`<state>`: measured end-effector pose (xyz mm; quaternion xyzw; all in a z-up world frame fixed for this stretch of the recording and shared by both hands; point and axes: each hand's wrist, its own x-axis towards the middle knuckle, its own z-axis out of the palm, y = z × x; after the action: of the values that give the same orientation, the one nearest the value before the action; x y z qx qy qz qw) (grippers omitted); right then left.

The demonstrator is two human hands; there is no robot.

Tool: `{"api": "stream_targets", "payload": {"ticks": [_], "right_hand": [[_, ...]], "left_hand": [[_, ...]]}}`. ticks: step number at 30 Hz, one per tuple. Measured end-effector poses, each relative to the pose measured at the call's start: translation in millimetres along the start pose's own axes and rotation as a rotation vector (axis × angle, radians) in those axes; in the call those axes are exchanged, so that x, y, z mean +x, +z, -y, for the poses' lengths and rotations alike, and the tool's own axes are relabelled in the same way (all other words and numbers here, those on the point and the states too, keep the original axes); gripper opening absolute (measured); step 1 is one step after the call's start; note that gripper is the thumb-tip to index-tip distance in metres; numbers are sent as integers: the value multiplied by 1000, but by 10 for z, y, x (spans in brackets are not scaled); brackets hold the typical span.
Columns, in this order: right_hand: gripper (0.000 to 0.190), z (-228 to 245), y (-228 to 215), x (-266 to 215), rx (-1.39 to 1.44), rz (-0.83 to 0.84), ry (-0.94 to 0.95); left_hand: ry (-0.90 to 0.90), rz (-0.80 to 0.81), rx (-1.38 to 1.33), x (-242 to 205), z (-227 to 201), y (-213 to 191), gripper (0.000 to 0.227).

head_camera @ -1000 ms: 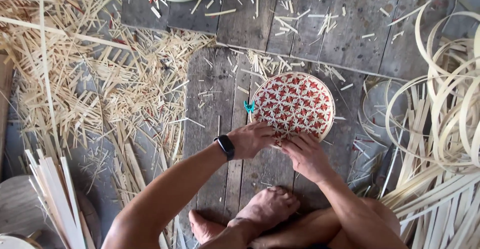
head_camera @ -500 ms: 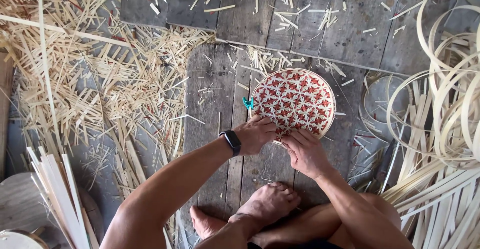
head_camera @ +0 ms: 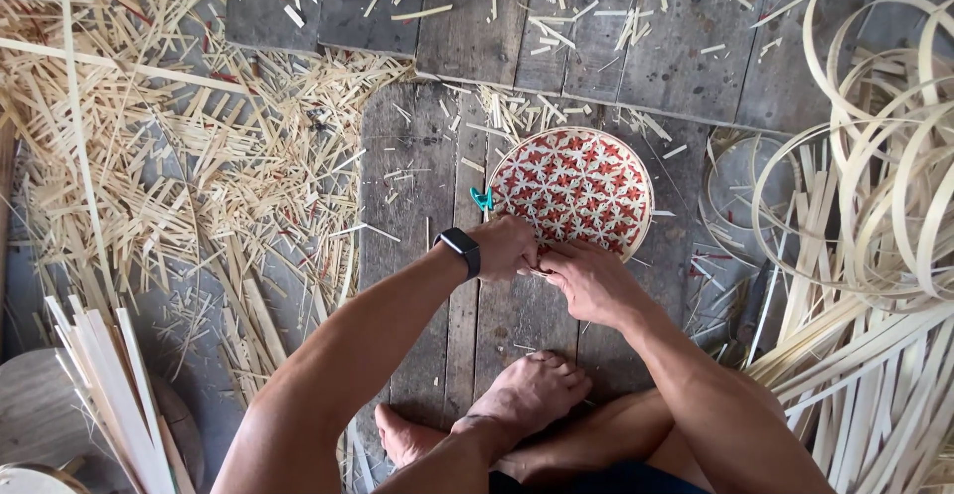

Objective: Weaving a decorative bamboo plate using thin strips of bamboo while sitting on a workshop floor.

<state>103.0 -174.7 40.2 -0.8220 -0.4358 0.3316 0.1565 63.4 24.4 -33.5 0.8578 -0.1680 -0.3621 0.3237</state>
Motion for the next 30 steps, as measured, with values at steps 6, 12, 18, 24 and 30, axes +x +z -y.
{"api": "stream_targets", "payload": {"ticks": [6,12,18,24,30], "right_hand": [[16,-143,141,-163,77,-167,6],[22,-83,297,-142,-49,-223,-64],[19,-325,441,-173,-128,-311,-139],[15,-341,453,-191,-56,-438,-160],[12,-296,450,-133,-103,-379,-87]], "left_hand": [[-28,-2,11,-122,-97,-133,13],[333,-557,456,-360,-129,-10,12],[257,-451,318,-297,-141,200,18],[315,-494,249,-343,-159,119,27],[254,-469,192,-214,-53,238,25]]}}
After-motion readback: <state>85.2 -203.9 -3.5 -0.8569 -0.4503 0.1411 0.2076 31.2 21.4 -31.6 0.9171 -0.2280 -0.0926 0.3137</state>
